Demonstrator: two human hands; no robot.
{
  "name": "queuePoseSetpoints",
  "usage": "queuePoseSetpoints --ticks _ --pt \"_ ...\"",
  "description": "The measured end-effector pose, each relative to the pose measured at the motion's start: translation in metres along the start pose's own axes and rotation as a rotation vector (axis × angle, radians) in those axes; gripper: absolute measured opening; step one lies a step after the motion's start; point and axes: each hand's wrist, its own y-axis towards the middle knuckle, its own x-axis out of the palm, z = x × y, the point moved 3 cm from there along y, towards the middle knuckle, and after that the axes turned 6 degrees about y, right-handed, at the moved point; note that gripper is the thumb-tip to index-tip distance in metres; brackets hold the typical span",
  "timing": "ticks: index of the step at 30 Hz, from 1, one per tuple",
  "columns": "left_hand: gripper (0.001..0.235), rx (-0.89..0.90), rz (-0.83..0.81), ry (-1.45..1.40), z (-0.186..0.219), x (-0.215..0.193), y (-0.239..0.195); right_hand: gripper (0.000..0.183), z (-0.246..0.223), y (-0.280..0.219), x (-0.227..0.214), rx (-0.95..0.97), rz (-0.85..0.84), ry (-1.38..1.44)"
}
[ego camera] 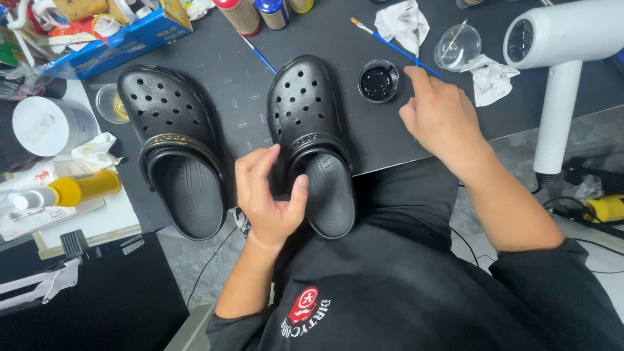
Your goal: The person wipes a paintbrush with a tissue, dips it into a container of black liquid, and applies the liquid to the side of a black clog.
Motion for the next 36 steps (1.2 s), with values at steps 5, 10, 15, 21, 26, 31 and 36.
queuePoseSetpoints --ticks 5,10,15,21,26,31,36 --pt "0.04 0.136 -0.105 0.016 0.005 0.011 0.048 0.031 -0.006 -0.01 -0.015 -0.008 0.116 0.045" --pt "0.047 0.014 -0.366 -0.218 -0.014 0.08 0.114 0.023 -0.022 -0.021 -0.034 -0.104 0.156 0.151" --pt "0.063 -0.064 -0.728 -0.668 -0.03 0.146 0.143 0.023 -0.028 -0.024 -0.051 -0.171 0.176 0.172" --pt "0.048 -0.255 -0.962 -1.21 -0.023 0.161 0.149 0.025 -0.024 -0.02 -0.061 -0.25 0.138 0.383" --pt "0.038 -0.255 -0.801 -1.101 -0.021 0.144 0.152 0.022 -0.012 -0.026 -0.057 -0.22 0.073 0.561" --pt "0.024 -0.215 -0.661 -1.1 -0.031 0.131 0.151 0.015 -0.001 -0.039 -0.054 -0.159 0.004 0.922" --pt "0.023 -0.27 -0.557 -0.993 -0.025 0.124 0.146 0.015 -0.001 -0.039 -0.063 -0.313 0.009 1.343"
